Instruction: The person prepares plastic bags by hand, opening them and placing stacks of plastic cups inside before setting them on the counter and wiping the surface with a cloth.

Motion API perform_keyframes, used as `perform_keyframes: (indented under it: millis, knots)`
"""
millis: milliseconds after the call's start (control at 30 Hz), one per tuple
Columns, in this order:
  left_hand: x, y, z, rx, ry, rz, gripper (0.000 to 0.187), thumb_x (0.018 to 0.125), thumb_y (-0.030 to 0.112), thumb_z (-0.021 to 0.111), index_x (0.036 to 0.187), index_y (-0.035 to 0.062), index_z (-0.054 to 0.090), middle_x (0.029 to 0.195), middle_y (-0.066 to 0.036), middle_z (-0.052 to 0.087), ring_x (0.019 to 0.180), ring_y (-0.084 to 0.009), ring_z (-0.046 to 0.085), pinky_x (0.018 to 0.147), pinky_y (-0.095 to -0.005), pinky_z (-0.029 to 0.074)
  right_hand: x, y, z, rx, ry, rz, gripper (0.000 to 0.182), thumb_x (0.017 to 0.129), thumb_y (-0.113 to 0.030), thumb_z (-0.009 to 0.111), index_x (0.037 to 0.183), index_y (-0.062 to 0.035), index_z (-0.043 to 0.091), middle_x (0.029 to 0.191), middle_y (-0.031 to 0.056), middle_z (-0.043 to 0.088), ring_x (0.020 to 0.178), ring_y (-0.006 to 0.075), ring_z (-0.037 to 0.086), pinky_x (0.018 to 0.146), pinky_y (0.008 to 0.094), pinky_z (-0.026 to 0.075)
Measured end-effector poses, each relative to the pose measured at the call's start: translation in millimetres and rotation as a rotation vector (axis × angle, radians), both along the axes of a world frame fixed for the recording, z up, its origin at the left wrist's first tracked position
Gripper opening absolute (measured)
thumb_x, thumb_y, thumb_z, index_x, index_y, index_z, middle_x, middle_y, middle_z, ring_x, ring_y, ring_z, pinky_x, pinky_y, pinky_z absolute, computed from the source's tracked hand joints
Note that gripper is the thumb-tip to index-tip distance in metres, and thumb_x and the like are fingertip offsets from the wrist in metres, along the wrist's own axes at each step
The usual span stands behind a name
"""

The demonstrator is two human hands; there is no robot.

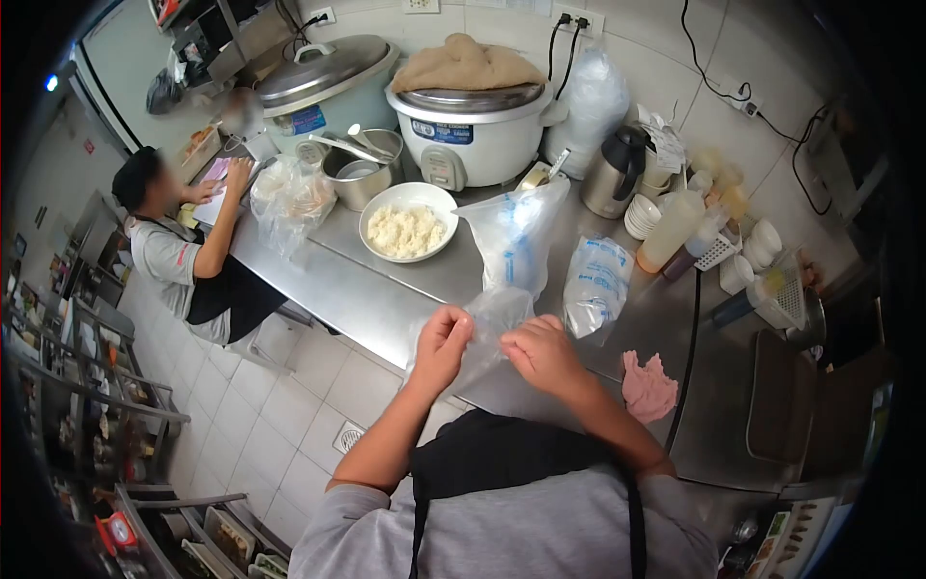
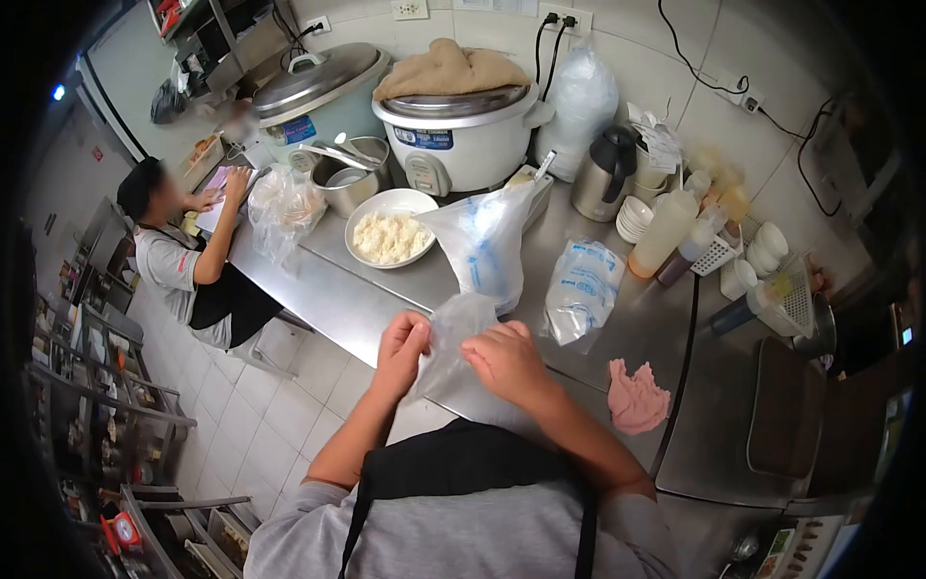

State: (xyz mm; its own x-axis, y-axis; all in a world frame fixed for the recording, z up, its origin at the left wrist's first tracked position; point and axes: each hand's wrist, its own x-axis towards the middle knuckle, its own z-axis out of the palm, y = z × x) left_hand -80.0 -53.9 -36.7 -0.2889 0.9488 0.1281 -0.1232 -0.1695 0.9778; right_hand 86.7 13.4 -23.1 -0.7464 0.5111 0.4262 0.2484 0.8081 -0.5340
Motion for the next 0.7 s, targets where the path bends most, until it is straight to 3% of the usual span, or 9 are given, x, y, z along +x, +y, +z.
perform_keyframes:
  millis: [33,100,200,300,433,500,567,600,700]
  knots:
    - [-8,5,-4,0.228,0.274,0.092,0.020,0.077,0.019,0.057,0.084,0.0030,0.048,0.086,-0.006,0.049,0.077,-0.0103,0.046,0.064,-0.0213,0.036,3,3,-1,-0.077,-0.049,0.055,0.016,0.069,-0.015,0.059,0.084,-0.0087,0.056,0.076,0.0073,0.056,0.071,0.0226,0.054,0.077,0.0342,0.035]
    - [-13,6,56,0.517,0.599,-0.019,0.030,0.070,0.020,0.063,0.090,0.0014,0.050,0.094,-0.009,0.047,0.086,-0.0139,0.045,0.073,-0.0243,0.036,4,11,9,-0.139,-0.071,0.205,0.013,0.071,-0.012,0.056,0.084,-0.0089,0.055,0.074,0.0071,0.056,0.069,0.0203,0.054,0.073,0.0325,0.037]
    - [-14,17,93,0.352,0.614,-0.578,0.045,0.073,0.030,0.060,0.103,0.0008,0.045,0.098,-0.008,0.049,0.094,-0.0166,0.046,0.082,-0.0274,0.033,7,14,47,-0.361,-0.047,0.329,0.009,0.073,-0.008,0.051,0.082,-0.0081,0.053,0.071,0.0044,0.055,0.065,0.0155,0.053,0.063,0.0276,0.039]
    - [-20,44,75,0.009,0.354,-0.901,0.054,0.066,0.028,0.067,0.106,0.0008,0.045,0.100,-0.008,0.049,0.092,-0.0164,0.047,0.080,-0.0278,0.036,14,26,66,-0.742,0.160,0.361,0.005,0.075,-0.007,0.048,0.079,-0.0078,0.051,0.068,-0.0002,0.052,0.062,0.0094,0.050,0.055,0.0212,0.038]
    - [-33,56,64,0.069,-0.195,-0.591,0.038,0.081,0.024,0.050,0.111,0.0030,0.043,0.105,-0.006,0.051,0.093,-0.0157,0.048,0.081,-0.0298,0.039,23,76,76,-1.103,0.534,0.314,0.001,0.078,-0.010,0.048,0.078,-0.0087,0.049,0.066,-0.0042,0.049,0.056,0.0048,0.045,0.049,0.0179,0.036]
    - [-38,101,59,0.368,-0.056,-0.656,0.030,0.084,0.023,0.042,0.108,0.0046,0.045,0.103,-0.007,0.051,0.091,-0.0147,0.050,0.077,-0.0308,0.042,9,100,90,-1.036,0.600,0.099,0.004,0.079,-0.014,0.050,0.079,-0.0096,0.049,0.065,-0.0036,0.048,0.053,0.0044,0.043,0.046,0.0187,0.035]
    - [-18,119,78,0.436,-0.635,-0.631,0.028,0.085,0.023,0.040,0.105,0.0054,0.046,0.100,-0.006,0.052,0.088,-0.0149,0.051,0.075,-0.0313,0.043,-10,120,96,-0.988,0.603,-0.057,0.008,0.080,-0.017,0.050,0.080,-0.0098,0.050,0.064,-0.0030,0.048,0.050,0.0047,0.042,0.043,0.0196,0.034]
    - [-22,129,82,0.342,-0.899,-0.731,0.027,0.086,0.026,0.038,0.103,0.0070,0.046,0.091,-0.004,0.053,0.081,-0.0156,0.052,0.068,-0.0297,0.045,-20,130,94,-0.976,0.574,-0.107,0.010,0.081,-0.019,0.048,0.081,-0.0095,0.050,0.064,-0.0026,0.048,0.050,0.0052,0.042,0.043,0.0201,0.034]
    - [-24,136,61,-0.053,-0.951,-0.483,0.027,0.086,0.026,0.037,0.103,0.0065,0.046,0.080,-0.002,0.053,0.068,-0.0151,0.053,0.058,-0.0295,0.047,-35,134,77,-1.045,0.406,-0.352,0.016,0.083,-0.023,0.045,0.088,-0.0094,0.051,0.064,-0.0018,0.049,0.048,0.0060,0.043,0.039,0.0207,0.032]
